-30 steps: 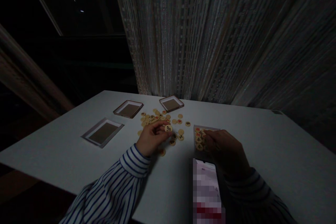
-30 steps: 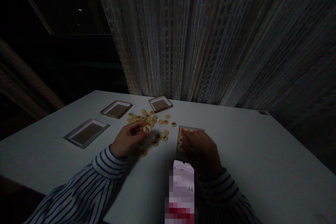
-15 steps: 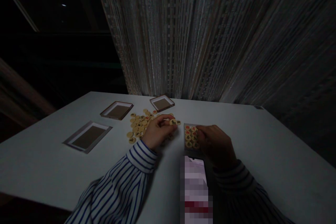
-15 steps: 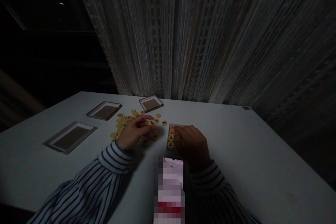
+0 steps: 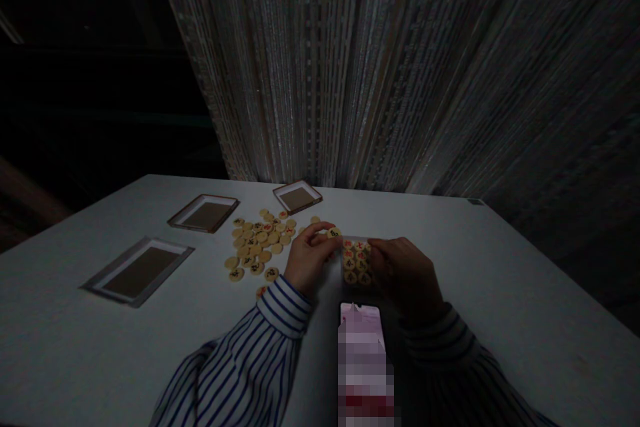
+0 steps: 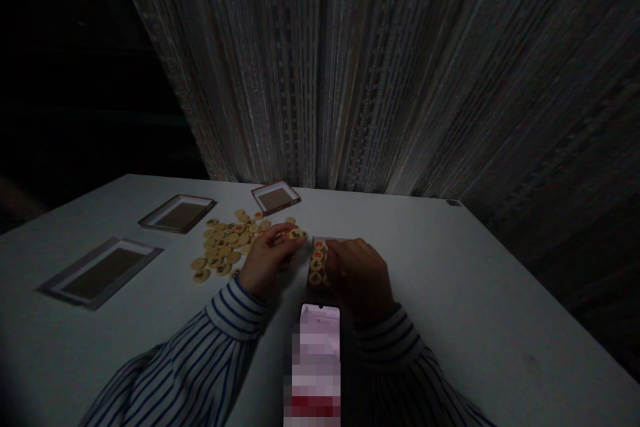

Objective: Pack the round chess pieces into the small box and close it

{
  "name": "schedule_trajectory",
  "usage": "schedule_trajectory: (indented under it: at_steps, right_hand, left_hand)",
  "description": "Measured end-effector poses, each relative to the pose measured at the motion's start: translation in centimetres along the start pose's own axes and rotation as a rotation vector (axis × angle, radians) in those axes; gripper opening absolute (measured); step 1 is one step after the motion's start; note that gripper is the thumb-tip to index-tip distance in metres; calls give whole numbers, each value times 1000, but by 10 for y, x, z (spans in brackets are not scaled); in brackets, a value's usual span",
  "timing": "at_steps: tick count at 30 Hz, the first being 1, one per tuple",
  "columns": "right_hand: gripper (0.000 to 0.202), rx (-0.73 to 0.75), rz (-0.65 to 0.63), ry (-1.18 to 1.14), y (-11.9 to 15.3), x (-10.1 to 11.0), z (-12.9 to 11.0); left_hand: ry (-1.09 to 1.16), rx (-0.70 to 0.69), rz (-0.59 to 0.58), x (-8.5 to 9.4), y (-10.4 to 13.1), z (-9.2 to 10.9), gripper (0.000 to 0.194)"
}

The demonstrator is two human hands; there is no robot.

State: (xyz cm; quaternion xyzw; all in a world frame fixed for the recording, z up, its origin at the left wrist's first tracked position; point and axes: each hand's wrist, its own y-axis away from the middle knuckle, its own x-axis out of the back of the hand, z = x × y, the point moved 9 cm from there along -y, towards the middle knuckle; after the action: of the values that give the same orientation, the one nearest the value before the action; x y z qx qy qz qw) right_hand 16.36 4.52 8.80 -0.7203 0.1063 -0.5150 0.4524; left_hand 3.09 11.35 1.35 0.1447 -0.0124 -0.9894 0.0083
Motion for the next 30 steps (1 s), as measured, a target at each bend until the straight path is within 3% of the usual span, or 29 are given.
schedule_trajectory:
  at_steps: [10, 16, 30]
  right_hand:
    - [19, 27, -67, -100, 10, -7, 13]
    - [16, -40, -3, -186, 18, 2, 25]
    - [18, -10, -47, -180, 20, -6, 15]
  left_hand:
    - [44, 27, -46, 0, 1, -17, 30]
    - [33, 25, -74, -8, 5, -19, 30]
    - [-2, 33, -93, -11, 9, -26, 24]
